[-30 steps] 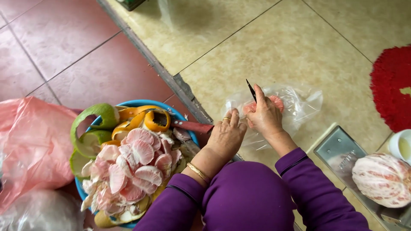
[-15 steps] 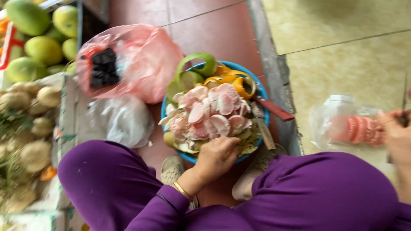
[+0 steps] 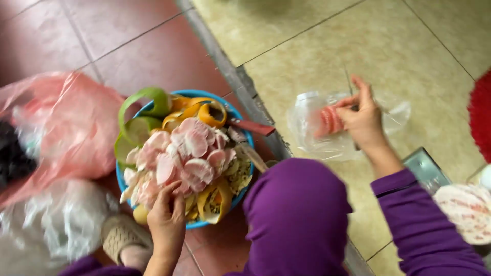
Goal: Peeling and segmenting a pomelo fruit by hand and with a knife at a fruit stall.
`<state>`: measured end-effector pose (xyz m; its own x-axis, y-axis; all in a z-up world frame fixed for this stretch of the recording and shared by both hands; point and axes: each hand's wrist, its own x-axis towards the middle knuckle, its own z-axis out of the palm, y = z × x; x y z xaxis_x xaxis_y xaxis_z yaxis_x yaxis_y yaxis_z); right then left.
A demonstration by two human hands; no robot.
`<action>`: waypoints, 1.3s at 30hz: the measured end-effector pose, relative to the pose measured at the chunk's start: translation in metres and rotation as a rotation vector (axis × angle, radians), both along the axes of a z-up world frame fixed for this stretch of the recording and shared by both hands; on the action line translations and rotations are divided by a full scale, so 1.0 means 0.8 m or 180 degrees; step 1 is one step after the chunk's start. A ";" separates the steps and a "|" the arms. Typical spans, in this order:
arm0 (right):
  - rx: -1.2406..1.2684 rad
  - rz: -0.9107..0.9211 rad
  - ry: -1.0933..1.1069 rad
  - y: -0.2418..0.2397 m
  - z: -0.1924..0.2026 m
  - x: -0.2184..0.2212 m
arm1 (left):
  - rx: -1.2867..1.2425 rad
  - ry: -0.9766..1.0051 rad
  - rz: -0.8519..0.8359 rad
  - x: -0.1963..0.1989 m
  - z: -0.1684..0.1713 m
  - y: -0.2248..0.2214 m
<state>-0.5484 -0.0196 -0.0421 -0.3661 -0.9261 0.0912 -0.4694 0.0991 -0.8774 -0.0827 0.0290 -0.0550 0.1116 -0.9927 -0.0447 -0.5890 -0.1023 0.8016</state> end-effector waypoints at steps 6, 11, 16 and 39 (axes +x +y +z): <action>0.0186 -0.0391 -0.1012 0.054 -0.046 0.083 | -0.0377 -0.0030 -0.1319 -0.092 0.018 -0.088; -0.0152 -0.0841 -0.1629 0.057 -0.093 0.115 | -0.1135 -0.0411 -0.2817 -0.248 -0.013 -0.149; -0.0275 -0.1271 -0.1098 0.069 -0.074 0.088 | -0.1159 -0.1900 -0.3894 -0.333 -0.120 -0.173; 0.0672 -0.0361 0.1016 -0.024 -0.105 0.024 | -0.0830 -0.1830 -0.3073 -0.310 -0.138 -0.142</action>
